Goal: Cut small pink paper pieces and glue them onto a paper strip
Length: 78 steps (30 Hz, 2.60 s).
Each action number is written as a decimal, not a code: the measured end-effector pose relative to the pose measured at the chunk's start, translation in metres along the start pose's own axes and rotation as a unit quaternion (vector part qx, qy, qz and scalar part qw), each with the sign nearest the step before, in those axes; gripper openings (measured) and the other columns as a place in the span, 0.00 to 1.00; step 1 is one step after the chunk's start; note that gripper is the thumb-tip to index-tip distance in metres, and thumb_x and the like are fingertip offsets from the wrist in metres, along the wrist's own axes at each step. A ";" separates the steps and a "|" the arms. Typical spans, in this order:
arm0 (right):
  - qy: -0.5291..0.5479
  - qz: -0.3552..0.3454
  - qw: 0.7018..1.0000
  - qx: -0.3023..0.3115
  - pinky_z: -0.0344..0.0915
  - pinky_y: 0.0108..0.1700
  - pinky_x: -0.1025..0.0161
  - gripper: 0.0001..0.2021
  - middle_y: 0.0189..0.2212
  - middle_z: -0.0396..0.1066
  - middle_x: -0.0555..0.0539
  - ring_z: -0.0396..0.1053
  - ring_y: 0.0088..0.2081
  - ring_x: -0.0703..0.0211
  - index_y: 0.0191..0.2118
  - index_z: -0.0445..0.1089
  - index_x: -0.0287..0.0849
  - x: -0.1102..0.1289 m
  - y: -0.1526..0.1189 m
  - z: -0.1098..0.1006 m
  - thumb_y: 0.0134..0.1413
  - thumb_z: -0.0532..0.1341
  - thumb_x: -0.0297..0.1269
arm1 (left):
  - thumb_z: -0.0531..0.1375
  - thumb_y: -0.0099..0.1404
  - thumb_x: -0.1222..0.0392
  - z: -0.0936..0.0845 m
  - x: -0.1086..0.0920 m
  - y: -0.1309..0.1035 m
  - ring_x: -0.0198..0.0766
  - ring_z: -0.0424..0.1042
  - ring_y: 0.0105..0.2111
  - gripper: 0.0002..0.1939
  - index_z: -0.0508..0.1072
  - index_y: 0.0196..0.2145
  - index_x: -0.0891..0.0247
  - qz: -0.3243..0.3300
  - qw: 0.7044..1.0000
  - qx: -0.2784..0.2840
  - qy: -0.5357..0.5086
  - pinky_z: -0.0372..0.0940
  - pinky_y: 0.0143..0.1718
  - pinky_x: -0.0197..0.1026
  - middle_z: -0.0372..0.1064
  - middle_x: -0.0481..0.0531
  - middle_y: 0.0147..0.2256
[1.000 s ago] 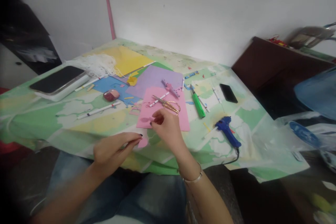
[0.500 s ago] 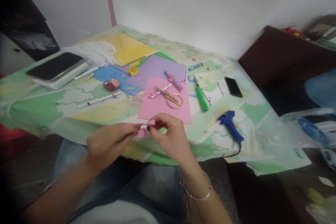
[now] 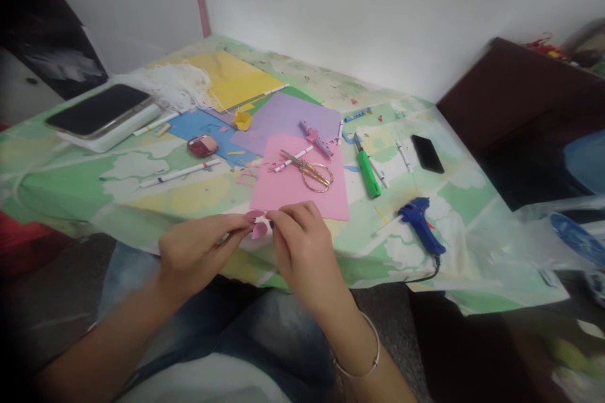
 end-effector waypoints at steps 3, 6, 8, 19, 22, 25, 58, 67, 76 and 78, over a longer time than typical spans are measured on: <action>-0.023 -0.008 1.000 -0.002 0.65 0.39 0.56 0.13 0.35 0.69 0.42 0.64 0.39 0.54 0.45 0.69 0.42 0.001 -0.002 0.001 0.58 0.52 0.25 | 0.57 0.63 0.66 0.001 0.003 -0.001 0.34 0.75 0.29 0.05 0.72 0.35 0.59 -0.023 1.000 0.006 0.000 0.68 0.31 0.34 0.76 0.47 0.30; -0.023 -0.002 1.000 -0.007 0.65 0.39 0.56 0.13 0.35 0.69 0.42 0.64 0.39 0.55 0.45 0.69 0.42 -0.001 -0.002 0.001 0.58 0.51 0.25 | 0.57 0.62 0.67 0.001 0.004 0.000 0.34 0.75 0.29 0.05 0.72 0.34 0.61 -0.041 0.999 0.007 0.001 0.68 0.31 0.34 0.76 0.47 0.29; -0.005 0.012 1.000 -0.005 0.65 0.40 0.58 0.13 0.35 0.70 0.44 0.65 0.39 0.56 0.45 0.68 0.42 -0.004 -0.002 0.001 0.58 0.52 0.25 | 0.57 0.62 0.67 0.001 0.004 0.002 0.33 0.75 0.28 0.05 0.73 0.32 0.61 -0.051 0.999 0.014 -0.010 0.67 0.30 0.33 0.76 0.46 0.29; 0.115 0.103 0.988 -0.007 0.65 0.40 0.61 0.07 0.34 0.71 0.48 0.68 0.36 0.60 0.37 0.70 0.44 -0.022 -0.003 0.002 0.56 0.56 0.28 | 0.62 0.55 0.68 0.006 0.010 0.007 0.27 0.72 0.22 0.05 0.74 0.26 0.59 -0.191 0.966 0.085 -0.155 0.63 0.25 0.28 0.74 0.38 0.24; 0.115 0.094 0.989 -0.005 0.65 0.40 0.60 0.08 0.34 0.71 0.48 0.68 0.37 0.59 0.38 0.71 0.44 -0.020 -0.003 0.001 0.55 0.56 0.28 | 0.62 0.55 0.67 0.009 0.012 0.007 0.28 0.72 0.21 0.04 0.74 0.26 0.59 -0.208 0.958 0.097 -0.171 0.64 0.24 0.28 0.74 0.38 0.23; 0.107 0.084 0.991 -0.002 0.66 0.40 0.60 0.08 0.34 0.71 0.48 0.68 0.38 0.59 0.38 0.72 0.45 -0.018 -0.003 0.000 0.54 0.57 0.28 | 0.62 0.55 0.66 0.009 0.012 0.006 0.28 0.71 0.20 0.03 0.74 0.26 0.60 -0.207 0.960 0.095 -0.161 0.63 0.24 0.29 0.73 0.39 0.22; -0.003 0.077 0.994 -0.072 0.65 0.40 0.57 0.09 0.33 0.70 0.46 0.67 0.38 0.57 0.37 0.71 0.45 -0.020 -0.004 -0.008 0.55 0.56 0.28 | 0.60 0.60 0.65 0.001 0.004 0.008 0.30 0.74 0.26 0.04 0.73 0.29 0.58 -0.111 0.979 0.087 -0.148 0.66 0.29 0.30 0.76 0.41 0.26; -0.009 0.105 0.992 -0.075 0.64 0.40 0.59 0.07 0.33 0.70 0.46 0.67 0.37 0.57 0.36 0.71 0.43 -0.028 -0.004 -0.010 0.55 0.56 0.28 | 0.60 0.61 0.65 -0.011 -0.004 0.008 0.30 0.74 0.28 0.04 0.72 0.30 0.57 -0.069 0.981 0.071 -0.167 0.67 0.31 0.31 0.76 0.41 0.28; 0.037 0.066 0.997 -0.011 0.64 0.41 0.59 0.08 0.34 0.69 0.45 0.66 0.39 0.57 0.38 0.71 0.41 -0.008 -0.004 -0.008 0.55 0.56 0.26 | 0.61 0.58 0.67 -0.002 -0.001 0.010 0.30 0.74 0.27 0.03 0.73 0.29 0.61 -0.098 0.984 0.077 -0.130 0.65 0.30 0.29 0.76 0.43 0.28; 0.033 0.055 0.998 -0.009 0.64 0.40 0.59 0.08 0.34 0.69 0.45 0.65 0.39 0.57 0.38 0.71 0.40 -0.004 -0.005 -0.009 0.56 0.55 0.26 | 0.61 0.58 0.67 -0.001 0.000 0.010 0.30 0.74 0.26 0.04 0.73 0.29 0.61 -0.098 0.984 0.077 -0.126 0.65 0.30 0.29 0.76 0.43 0.27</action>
Point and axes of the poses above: each hand's wrist, its own y-axis towards the middle knuckle, its own z-axis out of the palm, x = y × z, the point moved 5 cm from there along y, towards the middle knuckle
